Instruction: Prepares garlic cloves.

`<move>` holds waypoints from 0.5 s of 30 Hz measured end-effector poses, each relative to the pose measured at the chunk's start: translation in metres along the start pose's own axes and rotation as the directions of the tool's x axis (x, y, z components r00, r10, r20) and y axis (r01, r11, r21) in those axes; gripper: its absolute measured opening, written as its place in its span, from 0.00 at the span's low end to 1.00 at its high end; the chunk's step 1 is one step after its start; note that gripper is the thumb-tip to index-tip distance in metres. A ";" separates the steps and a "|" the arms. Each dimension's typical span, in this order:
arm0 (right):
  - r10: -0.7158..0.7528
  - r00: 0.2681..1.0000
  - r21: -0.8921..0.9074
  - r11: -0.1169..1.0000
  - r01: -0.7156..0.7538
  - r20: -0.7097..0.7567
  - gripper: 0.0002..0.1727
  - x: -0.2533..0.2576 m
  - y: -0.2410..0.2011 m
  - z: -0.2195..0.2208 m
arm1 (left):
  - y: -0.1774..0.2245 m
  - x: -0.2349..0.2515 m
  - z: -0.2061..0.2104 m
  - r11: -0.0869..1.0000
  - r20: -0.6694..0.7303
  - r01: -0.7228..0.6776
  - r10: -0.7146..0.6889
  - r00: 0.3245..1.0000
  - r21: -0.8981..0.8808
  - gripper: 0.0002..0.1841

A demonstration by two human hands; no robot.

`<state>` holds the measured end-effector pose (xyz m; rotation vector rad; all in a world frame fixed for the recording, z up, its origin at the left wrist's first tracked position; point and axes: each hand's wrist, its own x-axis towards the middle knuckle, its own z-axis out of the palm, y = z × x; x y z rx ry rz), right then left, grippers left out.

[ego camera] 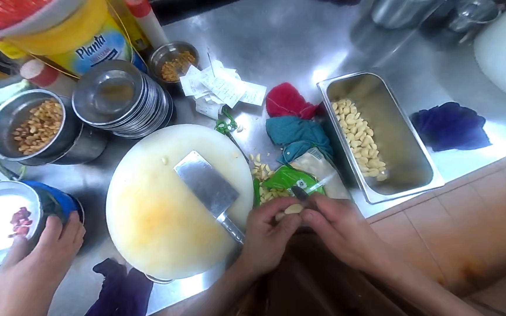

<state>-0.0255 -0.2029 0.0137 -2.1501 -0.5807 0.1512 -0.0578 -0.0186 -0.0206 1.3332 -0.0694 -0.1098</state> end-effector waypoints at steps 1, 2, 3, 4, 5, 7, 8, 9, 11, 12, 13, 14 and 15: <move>0.009 1.000 0.009 1.000 -0.009 0.001 0.23 0.000 0.001 0.000 | 0.000 0.001 -0.001 0.999 -0.002 -0.026 0.026 1.000 0.036 0.11; 0.020 1.000 0.022 1.000 -0.020 0.007 0.23 0.001 0.001 0.000 | -0.001 0.001 -0.001 0.997 -0.005 -0.046 0.046 0.999 0.066 0.12; 0.029 0.999 0.038 0.999 -0.030 0.017 0.23 0.000 0.002 0.000 | -0.001 0.001 -0.001 0.995 -0.007 -0.059 0.059 0.998 0.083 0.12; 0.036 0.999 0.057 0.998 -0.038 0.031 0.24 0.001 0.003 0.000 | -0.001 0.002 -0.001 0.994 -0.009 -0.064 0.065 0.998 0.093 0.12; 0.042 0.998 0.063 0.997 -0.045 0.043 0.24 0.001 0.003 -0.001 | -0.002 0.002 -0.001 0.993 -0.011 -0.065 0.066 0.998 0.103 0.12; 0.043 0.998 0.024 0.999 -0.043 0.035 0.25 0.001 0.004 -0.001 | -0.001 0.003 -0.003 0.987 -0.003 -0.067 0.068 0.998 0.146 0.10; 0.040 0.999 0.008 0.999 -0.040 0.033 0.25 0.001 0.004 0.000 | 0.000 0.004 -0.004 0.984 0.001 -0.068 0.069 0.998 0.166 0.10; 0.041 0.998 0.015 0.999 -0.042 0.043 0.26 0.002 0.005 0.000 | 0.001 0.005 -0.005 0.981 0.004 -0.067 0.068 0.998 0.180 0.09; 0.059 0.993 0.106 0.992 -0.070 0.104 0.27 0.001 0.006 0.001 | 0.001 0.005 -0.007 0.980 0.017 -0.073 0.071 0.997 0.185 0.08; 0.065 0.988 0.162 0.983 -0.087 0.138 0.27 0.000 0.008 0.001 | 0.000 0.005 -0.008 0.977 0.030 -0.087 0.083 0.996 0.193 0.09; 0.073 0.983 0.191 0.976 -0.105 0.167 0.27 0.000 0.010 0.001 | -0.001 0.006 -0.010 0.970 0.037 -0.106 0.101 0.994 0.218 0.10; 0.090 0.976 0.207 0.970 -0.131 0.197 0.27 0.000 0.012 0.002 | -0.004 0.006 -0.011 0.957 0.034 -0.128 0.123 0.992 0.261 0.10; 0.115 0.966 0.226 0.960 -0.168 0.230 0.28 0.000 0.013 0.003 | -0.007 0.006 -0.013 0.935 0.024 -0.148 0.149 0.989 0.321 0.10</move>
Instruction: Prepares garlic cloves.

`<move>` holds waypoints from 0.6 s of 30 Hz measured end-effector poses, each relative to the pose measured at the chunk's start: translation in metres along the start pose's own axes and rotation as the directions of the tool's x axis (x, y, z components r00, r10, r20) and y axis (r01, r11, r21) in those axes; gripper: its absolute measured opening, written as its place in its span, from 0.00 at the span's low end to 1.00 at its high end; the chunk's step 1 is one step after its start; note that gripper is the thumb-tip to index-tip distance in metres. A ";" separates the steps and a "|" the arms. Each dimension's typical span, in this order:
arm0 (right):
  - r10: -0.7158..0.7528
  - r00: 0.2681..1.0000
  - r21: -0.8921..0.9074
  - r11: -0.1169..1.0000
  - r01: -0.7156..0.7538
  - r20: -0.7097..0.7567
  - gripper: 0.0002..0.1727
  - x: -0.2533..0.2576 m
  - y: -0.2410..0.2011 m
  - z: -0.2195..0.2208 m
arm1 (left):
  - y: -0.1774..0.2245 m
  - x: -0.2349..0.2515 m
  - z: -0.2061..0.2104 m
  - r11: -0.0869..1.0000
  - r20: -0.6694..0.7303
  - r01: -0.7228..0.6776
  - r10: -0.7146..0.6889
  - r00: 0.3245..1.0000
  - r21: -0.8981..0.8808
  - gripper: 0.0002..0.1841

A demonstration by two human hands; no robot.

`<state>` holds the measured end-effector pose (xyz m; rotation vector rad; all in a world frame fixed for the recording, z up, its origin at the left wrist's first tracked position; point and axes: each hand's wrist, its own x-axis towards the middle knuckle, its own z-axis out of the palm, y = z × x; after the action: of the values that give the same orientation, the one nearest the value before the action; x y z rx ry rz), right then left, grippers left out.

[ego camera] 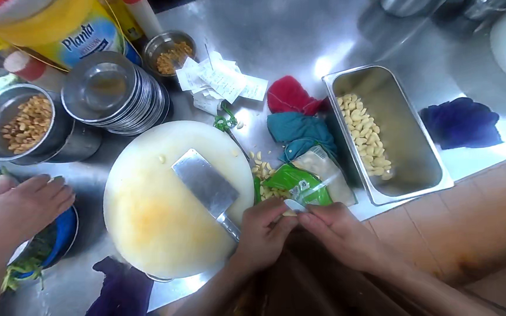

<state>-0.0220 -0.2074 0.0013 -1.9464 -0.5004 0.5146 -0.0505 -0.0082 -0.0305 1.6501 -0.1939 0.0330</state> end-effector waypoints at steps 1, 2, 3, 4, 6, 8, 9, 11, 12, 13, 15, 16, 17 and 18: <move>0.040 0.999 0.029 0.999 -0.040 0.018 0.28 0.001 0.001 0.001 | -0.002 0.000 -0.002 0.997 -0.020 -0.012 0.014 1.000 0.070 0.10; 0.067 0.998 0.045 0.997 -0.067 0.004 0.29 0.004 0.001 0.003 | -0.003 0.000 -0.006 0.992 -0.039 -0.001 0.006 0.999 0.128 0.11; 0.073 0.996 0.040 0.997 -0.071 -0.052 0.28 0.006 0.002 0.004 | -0.002 -0.002 -0.012 0.985 -0.063 0.045 -0.035 0.997 0.167 0.12; 0.065 0.988 0.020 0.998 -0.063 -0.138 0.28 0.011 0.002 0.001 | -0.002 -0.003 -0.018 0.976 -0.096 0.123 -0.108 0.990 0.177 0.12; 0.003 0.962 -0.089 0.996 -0.029 -0.271 0.24 0.030 0.006 -0.011 | -0.005 -0.007 -0.028 0.948 -0.183 0.293 -0.268 0.946 0.126 0.12; -0.021 0.971 -0.186 0.982 -0.025 -0.240 0.19 0.051 0.013 -0.017 | -0.009 -0.014 -0.035 0.920 -0.214 0.376 -0.347 0.913 0.109 0.12; -0.009 0.983 -0.205 0.978 -0.030 -0.186 0.17 0.062 0.015 -0.017 | -0.007 -0.014 -0.036 0.913 -0.210 0.396 -0.370 0.905 0.101 0.13; 0.080 0.995 -0.186 0.978 -0.092 -0.067 0.09 0.077 0.013 -0.018 | 0.000 -0.008 -0.033 0.904 -0.192 0.422 -0.404 0.894 0.063 0.14; 0.140 0.990 -0.161 0.976 -0.143 -0.032 0.03 0.080 0.008 -0.020 | 0.004 -0.002 -0.030 0.909 -0.188 0.416 -0.402 0.896 0.041 0.15; 0.186 0.982 -0.130 0.974 -0.187 -0.023 0.09 0.077 0.004 -0.022 | 0.008 0.004 -0.028 0.913 -0.176 0.406 -0.394 0.902 0.038 0.16; 0.200 0.978 -0.033 0.979 -0.202 -0.058 0.17 0.058 0.002 -0.025 | 0.014 0.015 -0.021 0.914 -0.116 0.398 -0.388 0.914 0.078 0.17; 0.161 0.984 0.032 0.987 -0.159 -0.070 0.20 0.044 0.008 -0.026 | 0.016 0.020 -0.016 0.911 -0.055 0.400 -0.396 0.916 0.102 0.17; 0.098 0.992 0.095 0.991 -0.091 -0.077 0.21 0.031 0.016 -0.025 | 0.016 0.025 -0.008 0.913 0.018 0.392 -0.397 0.918 0.114 0.17; 0.023 0.996 0.137 0.991 -0.011 -0.088 0.21 0.020 0.023 -0.025 | 0.012 0.028 0.000 0.918 0.112 0.377 -0.390 0.914 0.126 0.17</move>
<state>0.0114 -0.2237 -0.0126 -1.8353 -0.3817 0.4584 -0.0251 -0.0122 -0.0146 1.7686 0.0344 -0.3753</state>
